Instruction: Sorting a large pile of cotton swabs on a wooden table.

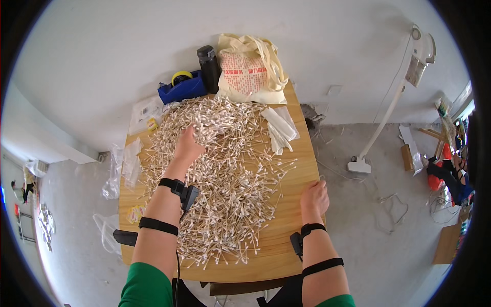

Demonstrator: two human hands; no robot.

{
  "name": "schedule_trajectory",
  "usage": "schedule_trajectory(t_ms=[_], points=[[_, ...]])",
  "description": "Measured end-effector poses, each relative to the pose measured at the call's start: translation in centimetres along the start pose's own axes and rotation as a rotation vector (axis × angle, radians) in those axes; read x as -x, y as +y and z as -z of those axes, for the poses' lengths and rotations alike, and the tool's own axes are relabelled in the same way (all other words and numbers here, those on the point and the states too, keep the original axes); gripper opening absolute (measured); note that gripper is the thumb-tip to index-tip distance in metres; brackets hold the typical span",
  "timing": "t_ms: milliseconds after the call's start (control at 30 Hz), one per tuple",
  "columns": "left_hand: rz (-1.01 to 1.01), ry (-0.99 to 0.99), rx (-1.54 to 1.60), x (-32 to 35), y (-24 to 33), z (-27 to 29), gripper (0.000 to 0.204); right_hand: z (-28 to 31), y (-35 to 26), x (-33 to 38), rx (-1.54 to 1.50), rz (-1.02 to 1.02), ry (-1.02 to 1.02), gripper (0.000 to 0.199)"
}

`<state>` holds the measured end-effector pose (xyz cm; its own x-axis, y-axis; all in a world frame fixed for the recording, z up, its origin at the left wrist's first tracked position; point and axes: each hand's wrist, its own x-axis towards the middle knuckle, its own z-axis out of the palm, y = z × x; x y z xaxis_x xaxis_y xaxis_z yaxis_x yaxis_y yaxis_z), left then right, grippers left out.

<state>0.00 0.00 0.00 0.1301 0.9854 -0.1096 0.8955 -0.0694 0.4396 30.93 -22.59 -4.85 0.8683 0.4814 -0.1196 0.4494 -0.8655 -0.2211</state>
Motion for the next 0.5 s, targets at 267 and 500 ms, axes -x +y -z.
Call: schedule_trajectory(t_ms=[267,500], points=[[-0.039,0.099,0.325,-0.2,-1.4,3.4,0.081,-0.4,0.2,-0.1,-0.012,0.019,0.021,0.031],[-0.029,-0.098,1.072,1.1,0.0,6.5,0.067,0.1,0.0,0.1,-0.007,0.011,0.017,0.031]])
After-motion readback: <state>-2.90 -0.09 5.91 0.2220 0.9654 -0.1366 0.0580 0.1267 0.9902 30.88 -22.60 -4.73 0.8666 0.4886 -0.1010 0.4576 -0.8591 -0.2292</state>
